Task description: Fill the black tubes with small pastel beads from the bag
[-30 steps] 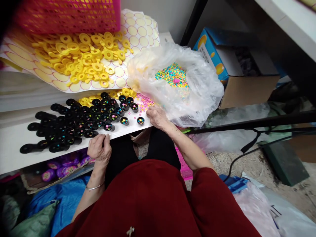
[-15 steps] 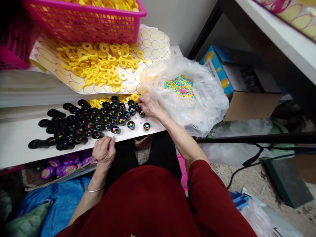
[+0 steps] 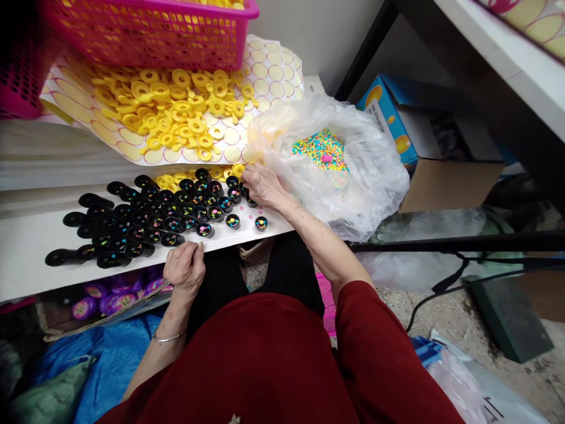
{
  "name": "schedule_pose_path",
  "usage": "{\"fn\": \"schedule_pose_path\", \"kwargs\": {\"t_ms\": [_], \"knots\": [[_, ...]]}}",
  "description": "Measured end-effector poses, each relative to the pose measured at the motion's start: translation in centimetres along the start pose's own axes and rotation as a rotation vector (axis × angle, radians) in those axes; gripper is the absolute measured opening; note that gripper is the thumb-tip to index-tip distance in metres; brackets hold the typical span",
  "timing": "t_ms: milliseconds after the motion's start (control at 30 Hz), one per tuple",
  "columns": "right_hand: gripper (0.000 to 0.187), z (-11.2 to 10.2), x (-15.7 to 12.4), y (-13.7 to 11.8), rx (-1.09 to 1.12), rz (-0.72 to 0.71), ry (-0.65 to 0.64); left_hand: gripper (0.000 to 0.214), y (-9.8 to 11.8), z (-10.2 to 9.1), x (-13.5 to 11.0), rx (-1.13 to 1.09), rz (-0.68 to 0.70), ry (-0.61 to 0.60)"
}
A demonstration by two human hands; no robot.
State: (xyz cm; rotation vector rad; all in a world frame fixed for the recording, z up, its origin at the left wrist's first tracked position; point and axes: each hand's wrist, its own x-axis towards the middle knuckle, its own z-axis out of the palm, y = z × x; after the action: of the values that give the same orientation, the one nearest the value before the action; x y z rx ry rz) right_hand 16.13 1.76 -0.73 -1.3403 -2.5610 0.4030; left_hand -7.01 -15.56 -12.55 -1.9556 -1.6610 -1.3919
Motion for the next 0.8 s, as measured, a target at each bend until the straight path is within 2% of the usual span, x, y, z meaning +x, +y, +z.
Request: {"fn": "schedule_pose_path", "kwargs": {"t_ms": [533, 667, 800], "knots": [[0.022, 0.7, 0.2, 0.8, 0.064, 0.005, 0.039, 0.006, 0.6, -0.2, 1.1, 0.065, 0.096, 0.045], [0.015, 1.1, 0.3, 1.6, 0.269, -0.004, 0.078, 0.007, 0.7, -0.2, 1.2, 0.049, 0.122, 0.055], [0.016, 1.5, -0.3, 3.2, 0.538, 0.074, 0.263, 0.008, 0.3, -0.1, 0.7, 0.042, 0.025, -0.002]]}}
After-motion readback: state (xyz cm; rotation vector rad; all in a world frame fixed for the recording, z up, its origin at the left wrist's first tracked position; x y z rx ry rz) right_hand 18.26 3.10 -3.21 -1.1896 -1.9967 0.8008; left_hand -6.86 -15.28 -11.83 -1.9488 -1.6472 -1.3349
